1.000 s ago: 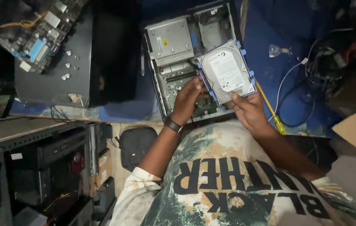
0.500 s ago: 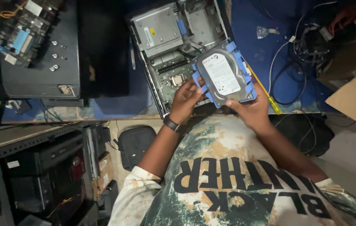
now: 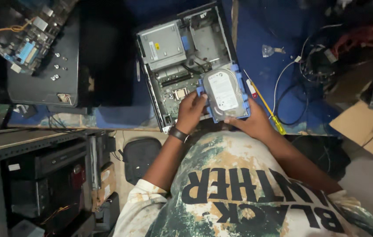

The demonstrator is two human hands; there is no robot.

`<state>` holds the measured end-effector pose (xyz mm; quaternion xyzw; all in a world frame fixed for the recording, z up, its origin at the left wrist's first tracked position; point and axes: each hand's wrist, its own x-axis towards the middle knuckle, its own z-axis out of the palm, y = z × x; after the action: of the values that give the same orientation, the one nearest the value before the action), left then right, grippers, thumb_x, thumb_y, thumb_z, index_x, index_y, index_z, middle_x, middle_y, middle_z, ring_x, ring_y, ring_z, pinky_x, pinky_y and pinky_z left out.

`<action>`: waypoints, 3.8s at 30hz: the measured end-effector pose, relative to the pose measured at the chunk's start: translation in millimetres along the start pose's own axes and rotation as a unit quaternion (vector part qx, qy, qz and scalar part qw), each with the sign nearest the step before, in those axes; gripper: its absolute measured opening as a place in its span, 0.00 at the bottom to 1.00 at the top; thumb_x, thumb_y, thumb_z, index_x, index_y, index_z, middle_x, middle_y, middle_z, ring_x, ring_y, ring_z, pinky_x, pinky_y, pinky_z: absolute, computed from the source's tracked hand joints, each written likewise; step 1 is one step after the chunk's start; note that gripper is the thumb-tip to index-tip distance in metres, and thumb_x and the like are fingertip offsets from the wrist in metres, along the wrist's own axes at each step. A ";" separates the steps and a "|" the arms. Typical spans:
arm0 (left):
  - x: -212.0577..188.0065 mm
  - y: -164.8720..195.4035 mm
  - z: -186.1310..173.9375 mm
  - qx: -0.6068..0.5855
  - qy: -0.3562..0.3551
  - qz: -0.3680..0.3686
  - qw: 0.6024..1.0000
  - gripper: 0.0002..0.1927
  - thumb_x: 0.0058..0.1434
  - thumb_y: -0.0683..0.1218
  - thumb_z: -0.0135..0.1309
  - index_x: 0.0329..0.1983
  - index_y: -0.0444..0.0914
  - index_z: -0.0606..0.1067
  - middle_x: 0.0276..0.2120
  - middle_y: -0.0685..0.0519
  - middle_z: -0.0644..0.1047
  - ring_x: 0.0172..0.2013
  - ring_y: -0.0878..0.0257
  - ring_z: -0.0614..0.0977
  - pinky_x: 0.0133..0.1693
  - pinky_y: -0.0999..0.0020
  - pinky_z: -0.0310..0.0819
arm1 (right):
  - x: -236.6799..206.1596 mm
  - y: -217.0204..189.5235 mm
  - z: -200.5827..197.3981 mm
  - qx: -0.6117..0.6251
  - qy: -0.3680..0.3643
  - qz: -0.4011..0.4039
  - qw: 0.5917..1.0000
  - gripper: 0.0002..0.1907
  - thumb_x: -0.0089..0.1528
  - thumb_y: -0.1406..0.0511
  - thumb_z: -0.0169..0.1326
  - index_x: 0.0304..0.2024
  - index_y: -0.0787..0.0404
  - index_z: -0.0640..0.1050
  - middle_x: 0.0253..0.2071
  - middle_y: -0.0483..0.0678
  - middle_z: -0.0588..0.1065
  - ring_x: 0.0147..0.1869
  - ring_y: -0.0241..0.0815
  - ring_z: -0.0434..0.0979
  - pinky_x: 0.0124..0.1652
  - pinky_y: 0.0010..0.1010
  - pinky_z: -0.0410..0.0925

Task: The person opens a desktop computer case and removes internal components. They disconnect cables, unscrew and remove the power supply, then remove the hard drive and other parts from the case.

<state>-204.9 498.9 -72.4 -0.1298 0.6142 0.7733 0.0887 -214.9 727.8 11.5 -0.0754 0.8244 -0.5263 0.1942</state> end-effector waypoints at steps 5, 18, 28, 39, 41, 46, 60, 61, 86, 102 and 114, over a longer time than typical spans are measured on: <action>24.5 -2.4 4.5 0.173 0.101 0.087 0.976 0.13 0.72 0.47 0.53 0.39 0.33 0.79 0.27 0.53 0.77 0.28 0.69 0.75 0.30 0.70 0.70 | 27.2 29.4 -31.3 -0.077 -0.101 0.059 0.990 0.41 0.52 0.56 0.69 0.62 0.64 0.67 0.49 0.54 0.78 0.52 0.44 0.79 0.49 0.37 0.72; 123.7 49.2 -35.0 0.306 0.168 0.048 0.936 0.13 0.63 0.46 0.54 0.27 0.32 0.78 0.20 0.48 0.80 0.22 0.62 0.82 0.25 0.66 0.76 | 44.0 111.7 -78.1 -0.139 -0.158 -0.010 0.978 0.23 0.61 0.58 0.60 0.56 0.58 0.72 0.54 0.50 0.72 0.43 0.43 0.79 0.43 0.35 0.72; 228.6 64.5 1.0 0.547 0.162 0.148 0.808 0.20 0.53 0.55 0.57 0.25 0.32 0.80 0.25 0.36 0.79 0.30 0.40 0.83 0.36 0.50 0.78 | 66.9 118.8 -77.8 -0.144 -0.146 -0.048 0.978 0.20 0.57 0.62 0.63 0.51 0.56 0.76 0.44 0.48 0.73 0.36 0.42 0.76 0.38 0.35 0.69; 270.7 58.7 13.9 0.510 0.139 0.132 0.838 0.17 0.55 0.53 0.57 0.25 0.34 0.80 0.25 0.39 0.80 0.30 0.41 0.83 0.36 0.51 0.77 | 77.7 125.5 -71.8 -0.139 -0.110 -0.092 0.980 0.18 0.57 0.63 0.64 0.49 0.55 0.77 0.38 0.46 0.72 0.35 0.41 0.73 0.40 0.35 0.66; 273.0 58.5 11.1 0.507 0.135 0.128 0.842 0.17 0.56 0.53 0.57 0.25 0.34 0.79 0.24 0.38 0.80 0.30 0.41 0.83 0.36 0.51 0.77 | 78.9 125.0 -70.8 -0.131 -0.133 -0.036 0.982 0.18 0.58 0.62 0.63 0.50 0.54 0.77 0.39 0.45 0.71 0.32 0.41 0.72 0.39 0.34 0.66; 272.2 58.4 5.9 0.461 0.151 0.107 0.868 0.15 0.56 0.51 0.55 0.25 0.33 0.78 0.24 0.38 0.79 0.29 0.43 0.84 0.33 0.52 0.76 | 83.9 122.6 -68.7 -0.151 -0.118 -0.068 0.979 0.16 0.58 0.61 0.62 0.48 0.54 0.78 0.36 0.43 0.71 0.31 0.39 0.72 0.42 0.34 0.65; 272.0 48.6 6.0 0.488 0.166 0.120 0.849 0.15 0.58 0.52 0.55 0.27 0.35 0.79 0.25 0.38 0.80 0.31 0.40 0.83 0.35 0.50 0.76 | 89.5 120.9 -64.4 -0.134 -0.115 -0.063 0.982 0.15 0.59 0.63 0.62 0.48 0.54 0.78 0.34 0.44 0.70 0.35 0.40 0.72 0.40 0.33 0.65; 270.7 48.7 7.5 0.486 0.177 0.112 0.849 0.15 0.57 0.53 0.55 0.27 0.36 0.80 0.25 0.39 0.80 0.31 0.40 0.82 0.36 0.50 0.76 | 89.7 121.1 -64.2 -0.140 -0.116 -0.054 0.982 0.15 0.58 0.63 0.62 0.47 0.54 0.78 0.33 0.44 0.70 0.35 0.40 0.72 0.39 0.33 0.65; 283.5 51.2 9.9 0.587 0.075 0.098 0.800 0.21 0.63 0.58 0.57 0.26 0.36 0.79 0.27 0.39 0.80 0.32 0.40 0.82 0.36 0.47 0.76 | 92.6 126.9 -62.0 -0.135 -0.109 -0.072 0.982 0.13 0.59 0.62 0.61 0.46 0.54 0.79 0.31 0.45 0.69 0.32 0.40 0.71 0.36 0.33 0.65; 240.0 48.7 13.2 0.616 0.059 0.132 0.774 0.45 0.50 0.54 0.70 0.70 0.40 0.66 0.65 0.41 0.67 0.62 0.44 0.69 0.62 0.47 0.66 | 90.8 114.5 -61.7 -0.135 -0.117 -0.051 0.983 0.13 0.60 0.63 0.60 0.47 0.56 0.79 0.31 0.44 0.68 0.29 0.38 0.69 0.32 0.32 0.64; 226.1 20.1 24.0 0.660 0.051 0.100 0.743 0.59 0.48 0.59 0.69 0.77 0.43 0.50 0.74 0.36 0.50 0.72 0.40 0.53 0.69 0.33 0.38 | 100.7 121.0 -60.6 -0.203 -0.100 -0.088 0.970 0.15 0.58 0.61 0.61 0.47 0.53 0.79 0.31 0.47 0.71 0.32 0.45 0.73 0.36 0.38 0.67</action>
<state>-428.0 512.6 -118.7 -0.0163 0.9840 0.1719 0.0431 -321.4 798.1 -98.8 -0.2379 0.8805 -0.3525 0.2095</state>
